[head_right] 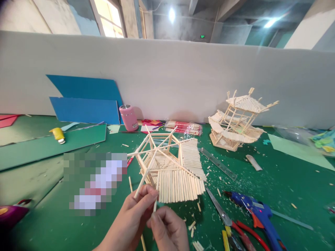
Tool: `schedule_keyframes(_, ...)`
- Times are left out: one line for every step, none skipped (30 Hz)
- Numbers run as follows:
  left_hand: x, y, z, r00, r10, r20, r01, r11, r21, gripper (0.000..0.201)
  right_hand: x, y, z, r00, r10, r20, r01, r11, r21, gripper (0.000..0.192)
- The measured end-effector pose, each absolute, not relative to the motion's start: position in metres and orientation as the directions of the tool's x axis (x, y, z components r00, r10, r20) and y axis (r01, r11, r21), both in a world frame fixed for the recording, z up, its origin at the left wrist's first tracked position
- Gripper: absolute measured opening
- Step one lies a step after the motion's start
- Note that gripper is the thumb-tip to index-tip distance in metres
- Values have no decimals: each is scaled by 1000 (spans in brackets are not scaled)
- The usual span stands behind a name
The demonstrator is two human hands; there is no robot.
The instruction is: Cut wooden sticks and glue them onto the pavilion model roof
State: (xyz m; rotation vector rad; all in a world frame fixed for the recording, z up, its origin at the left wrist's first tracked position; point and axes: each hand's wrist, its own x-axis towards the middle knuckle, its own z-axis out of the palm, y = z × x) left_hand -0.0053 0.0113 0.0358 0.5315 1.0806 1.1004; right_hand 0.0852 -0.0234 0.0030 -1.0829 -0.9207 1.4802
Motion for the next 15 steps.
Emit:
schedule_keyframes(-5,11,36,56,901,-430,-445,408,797,24,85,-23,4,-53,986,-157,-291,-166,-942,40)
schedule_keyframes(-6,11,36,61,900,-432,-447,412,794,24,85,-23,5,-50,987,-155,-290,-163,-943,40)
schedule_keyframes(-6,9,36,63,899,-433,-451,412,791,24,85,-23,5,-44,987,-154,-290,-161,-943,40)
schedule_keyframes(-6,8,36,59,900,-431,-456,408,791,23,85,-23,6,-39,987,-154,-291,-159,-943,40)
schedule_keyframes(-7,7,36,56,901,-429,-460,405,790,23,85,-23,7,-32,987,-155,-292,-157,-944,40)
schedule_keyframes(-7,5,36,52,902,-429,-464,402,789,23,85,-23,8,-26,987,-156,-290,-157,-944,40)
schedule_keyframes(-7,4,35,50,901,-430,-469,401,787,23,86,-24,8,-20,987,-159,-287,-158,-945,40)
schedule_keyframes(-7,4,35,51,901,-432,-473,402,784,23,86,-24,8,-17,987,-162,-285,-160,-945,39)
schedule_keyframes(-7,3,35,53,899,-435,-477,405,780,24,87,-24,8,-15,986,-165,-283,-162,-945,39)
schedule_keyframes(-7,3,35,56,897,-438,-477,409,778,25,87,-24,9,-14,986,-167,-282,-164,-945,38)
schedule_keyframes(-7,3,36,59,897,-438,-474,412,778,26,88,-24,9,-15,986,-168,-279,-166,-946,38)
schedule_keyframes(-7,4,36,61,898,-436,-470,411,781,27,89,-24,9,-15,985,-169,-274,-167,-947,37)
schedule_keyframes(-6,4,36,66,899,-432,-466,411,784,27,89,-24,10,-17,985,-170,-267,-168,-949,37)
schedule_keyframes(-6,4,37,72,901,-429,-465,410,785,28,90,-25,10,-17,985,-171,-260,-169,-951,37)
schedule_keyframes(-6,4,38,79,901,-427,-465,412,784,28,90,-25,11,-16,985,-173,-255,-172,-952,37)
